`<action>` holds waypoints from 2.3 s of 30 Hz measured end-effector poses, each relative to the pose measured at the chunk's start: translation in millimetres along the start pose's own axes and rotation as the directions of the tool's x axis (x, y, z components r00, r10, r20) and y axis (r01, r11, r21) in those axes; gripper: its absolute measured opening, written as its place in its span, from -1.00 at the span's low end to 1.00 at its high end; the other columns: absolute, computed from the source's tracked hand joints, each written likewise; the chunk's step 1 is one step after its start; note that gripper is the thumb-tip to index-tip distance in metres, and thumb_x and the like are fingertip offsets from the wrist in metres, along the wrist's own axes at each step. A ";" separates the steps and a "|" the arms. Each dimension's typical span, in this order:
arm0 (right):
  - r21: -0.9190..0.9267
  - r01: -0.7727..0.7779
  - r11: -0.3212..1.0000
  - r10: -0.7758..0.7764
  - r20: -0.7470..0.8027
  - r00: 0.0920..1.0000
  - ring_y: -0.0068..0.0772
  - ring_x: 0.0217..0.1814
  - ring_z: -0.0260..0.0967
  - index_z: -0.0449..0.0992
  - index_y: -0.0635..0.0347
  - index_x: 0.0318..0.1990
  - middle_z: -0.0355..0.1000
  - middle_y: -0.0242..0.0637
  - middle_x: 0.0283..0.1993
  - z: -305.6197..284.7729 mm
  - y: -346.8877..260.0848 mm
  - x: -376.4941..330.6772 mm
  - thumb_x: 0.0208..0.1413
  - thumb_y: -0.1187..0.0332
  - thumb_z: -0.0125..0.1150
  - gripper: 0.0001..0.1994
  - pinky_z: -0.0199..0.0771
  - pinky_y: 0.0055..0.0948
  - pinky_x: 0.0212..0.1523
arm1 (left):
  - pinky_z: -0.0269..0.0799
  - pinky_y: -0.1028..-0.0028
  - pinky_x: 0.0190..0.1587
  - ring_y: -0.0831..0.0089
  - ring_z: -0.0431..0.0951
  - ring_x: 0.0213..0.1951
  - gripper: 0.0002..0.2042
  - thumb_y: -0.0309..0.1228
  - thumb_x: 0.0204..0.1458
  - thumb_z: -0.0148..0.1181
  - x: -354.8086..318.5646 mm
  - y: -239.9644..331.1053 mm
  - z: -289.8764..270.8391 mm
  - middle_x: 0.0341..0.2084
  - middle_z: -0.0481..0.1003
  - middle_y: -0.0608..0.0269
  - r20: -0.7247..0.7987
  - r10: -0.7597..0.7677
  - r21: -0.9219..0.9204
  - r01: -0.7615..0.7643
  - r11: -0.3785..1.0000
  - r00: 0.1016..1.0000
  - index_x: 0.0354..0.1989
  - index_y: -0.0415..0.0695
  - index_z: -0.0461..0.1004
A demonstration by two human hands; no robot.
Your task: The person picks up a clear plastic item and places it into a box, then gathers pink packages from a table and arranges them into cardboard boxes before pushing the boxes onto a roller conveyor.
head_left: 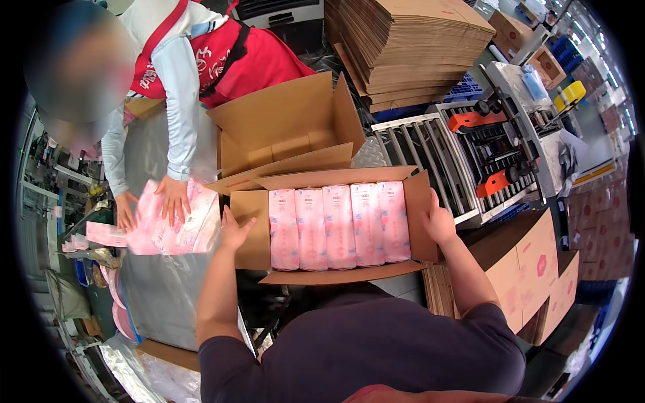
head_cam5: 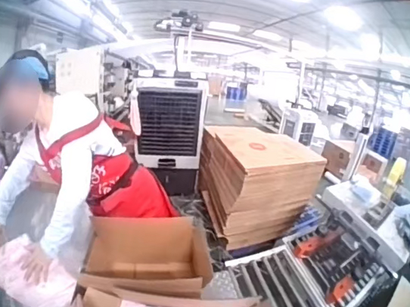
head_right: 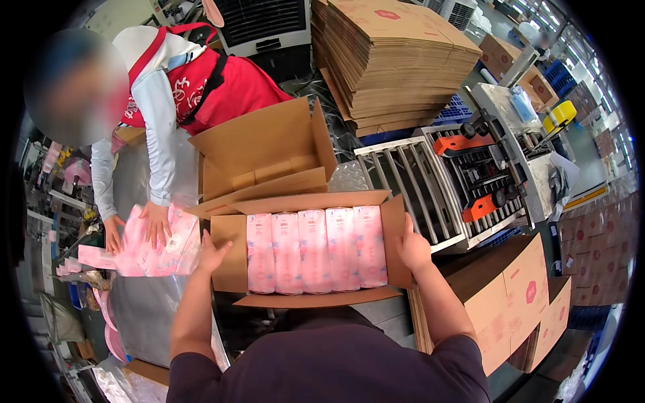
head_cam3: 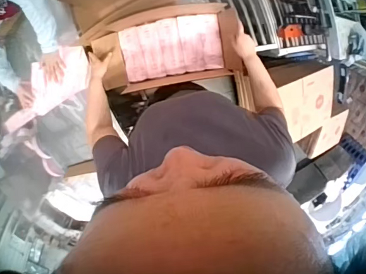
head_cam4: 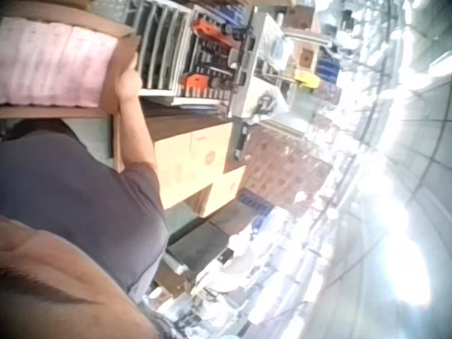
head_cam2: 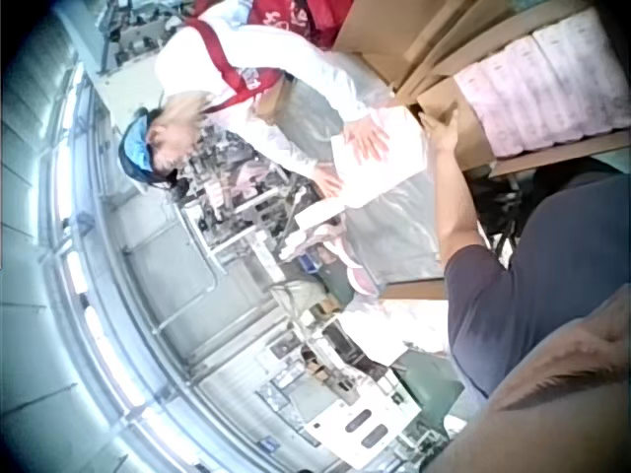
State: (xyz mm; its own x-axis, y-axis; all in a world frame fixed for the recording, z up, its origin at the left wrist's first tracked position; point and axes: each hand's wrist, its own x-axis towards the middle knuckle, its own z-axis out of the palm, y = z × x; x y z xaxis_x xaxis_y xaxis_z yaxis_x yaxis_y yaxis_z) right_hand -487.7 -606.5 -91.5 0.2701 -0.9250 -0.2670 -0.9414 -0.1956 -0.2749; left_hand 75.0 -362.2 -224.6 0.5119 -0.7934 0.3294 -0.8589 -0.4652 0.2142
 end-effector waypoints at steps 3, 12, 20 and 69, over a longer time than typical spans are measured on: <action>-0.127 -0.091 0.988 0.086 -0.046 0.995 0.15 -0.30 0.53 -0.17 0.14 0.45 0.54 0.09 -0.35 2.8 23.0 8.4 0.13 0.19 0.08 -0.21 0.51 0.06 -0.25 | 0.49 0.27 -0.01 0.08 0.59 -0.07 -0.25 -0.14 -0.02 0.37 18.3 8.4 -8.7 -0.09 0.54 -0.14 0.431 -0.275 -0.279 0.418 0.865 0.859 0.26 -0.32 0.21; 0.039 0.100 0.994 -0.104 0.582 0.807 0.15 0.33 0.22 -0.46 0.27 0.46 0.22 0.31 0.28 78.4 -101.3 17.4 0.22 -0.04 0.02 -0.05 0.22 -0.09 0.31 | -0.25 -0.09 0.42 -0.39 -0.40 0.41 0.22 0.28 -0.21 0.33 -33.6 173.3 -99.4 0.43 -0.40 -0.31 0.881 0.466 -0.474 -0.184 0.861 -0.084 0.48 -0.10 -0.28; -0.018 0.463 0.886 -0.463 -0.104 0.881 0.06 0.25 0.26 0.25 0.21 0.28 0.33 0.00 0.20 16.6 -151.1 42.9 0.19 0.19 0.10 -0.46 0.27 -0.11 0.26 | -0.08 0.18 0.41 -0.02 -0.02 0.43 0.23 0.04 -0.26 0.48 -1.2 146.6 -43.9 0.42 -0.05 -0.19 0.631 -0.085 0.090 0.037 0.995 0.771 0.48 -0.13 -0.28; 0.007 -0.054 0.999 0.053 -0.371 0.927 -0.10 0.42 0.07 0.21 0.15 0.32 0.21 -0.22 0.34 8.8 402.6 -17.4 0.05 0.19 0.24 -0.34 0.00 -0.05 0.44 | 0.39 0.42 -0.32 0.49 0.44 -0.36 -0.54 0.02 0.25 -0.02 -79.1 503.7 188.5 -0.36 0.48 0.30 0.985 0.175 -0.149 0.496 0.855 -0.005 0.02 -0.14 0.47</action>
State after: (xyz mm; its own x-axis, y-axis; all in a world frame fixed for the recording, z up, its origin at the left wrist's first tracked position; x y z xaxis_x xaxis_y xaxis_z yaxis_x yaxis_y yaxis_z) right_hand -869.6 -666.3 -205.6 0.1256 -0.9888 0.0811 -0.9533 -0.1430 -0.2662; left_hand -401.2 -607.8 -316.1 -0.1694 -0.4635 -0.8697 -0.4779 -0.7331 0.4838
